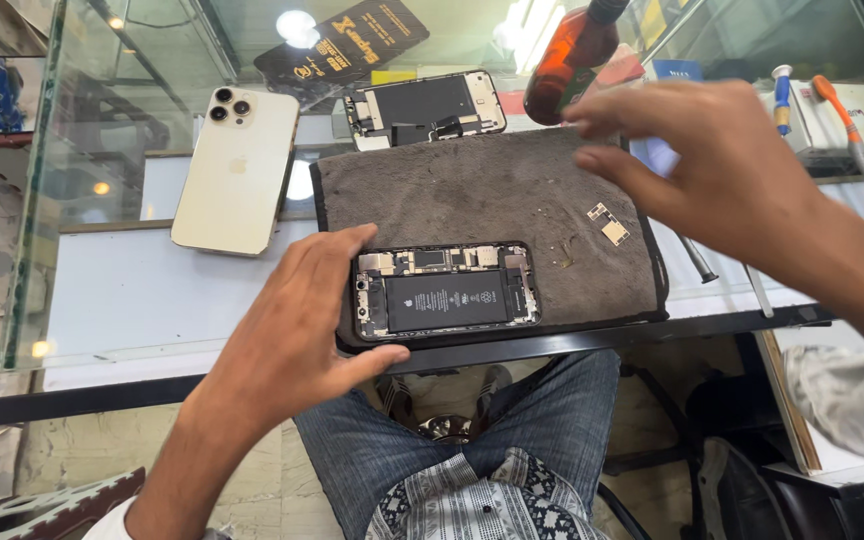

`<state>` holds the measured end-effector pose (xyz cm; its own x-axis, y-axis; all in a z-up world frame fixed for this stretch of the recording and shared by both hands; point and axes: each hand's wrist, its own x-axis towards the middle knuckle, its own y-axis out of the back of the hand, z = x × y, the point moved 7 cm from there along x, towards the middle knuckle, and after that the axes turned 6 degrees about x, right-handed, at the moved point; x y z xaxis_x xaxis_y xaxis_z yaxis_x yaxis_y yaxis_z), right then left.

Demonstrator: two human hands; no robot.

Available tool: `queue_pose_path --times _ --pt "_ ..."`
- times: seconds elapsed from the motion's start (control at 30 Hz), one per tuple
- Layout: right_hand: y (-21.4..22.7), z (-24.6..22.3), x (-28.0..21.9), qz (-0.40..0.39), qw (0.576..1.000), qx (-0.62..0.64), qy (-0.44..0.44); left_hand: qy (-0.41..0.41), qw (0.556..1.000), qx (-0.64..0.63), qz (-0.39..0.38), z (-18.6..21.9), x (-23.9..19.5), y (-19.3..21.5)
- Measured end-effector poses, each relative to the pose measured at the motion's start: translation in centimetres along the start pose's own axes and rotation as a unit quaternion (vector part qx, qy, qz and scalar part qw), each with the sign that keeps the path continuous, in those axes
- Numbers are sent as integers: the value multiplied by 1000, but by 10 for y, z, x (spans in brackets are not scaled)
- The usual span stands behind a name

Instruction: The person disassembles a smartphone by removing screws and detaching internal components. They use tweezers and a screwdriver to carefully lift the display assembly and disconnect cables, then set the separated parts aside on the workbench.

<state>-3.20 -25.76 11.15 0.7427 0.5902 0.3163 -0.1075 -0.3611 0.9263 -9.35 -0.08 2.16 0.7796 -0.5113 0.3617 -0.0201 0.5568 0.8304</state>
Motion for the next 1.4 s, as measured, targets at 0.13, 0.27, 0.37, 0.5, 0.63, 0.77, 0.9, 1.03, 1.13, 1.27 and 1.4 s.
queue_pose_path --times 0.13,0.27,0.37,0.5,0.63,0.77,0.9,1.03,1.13,1.27,1.4 --pt "9 9 -57 95 991 93 -27 30 999 -7 -17 -11 1 -4" --pt "-18 21 -128 217 959 103 -152 35 999 -8 -6 -14 4 -5" --pt "-52 23 -166 307 917 169 -191 30 999 -14 11 -17 7 -6" --pt "-87 13 -182 321 920 92 -206 42 998 -35 11 -22 6 -8" --pt "-96 0 -174 332 933 37 -135 74 997 -36 10 -29 9 -9" --pt "-98 -2 -172 338 928 21 -156 88 995 -40 12 -33 14 -7" --pt "-98 -1 -171 341 926 25 -163 86 995 -43 -9 -33 17 -10" --pt "-100 1 -174 339 926 23 -163 86 995 -40 -23 -34 16 -13" --pt "-106 2 -184 338 928 9 -154 59 998 6 13 -30 7 -11" --pt "-113 1 -219 408 904 -41 -123 72 982 124 120 -20 -56 -4" --pt "-121 24 -247 440 881 -105 -137 171 977 56 118 -50 -136 -26"
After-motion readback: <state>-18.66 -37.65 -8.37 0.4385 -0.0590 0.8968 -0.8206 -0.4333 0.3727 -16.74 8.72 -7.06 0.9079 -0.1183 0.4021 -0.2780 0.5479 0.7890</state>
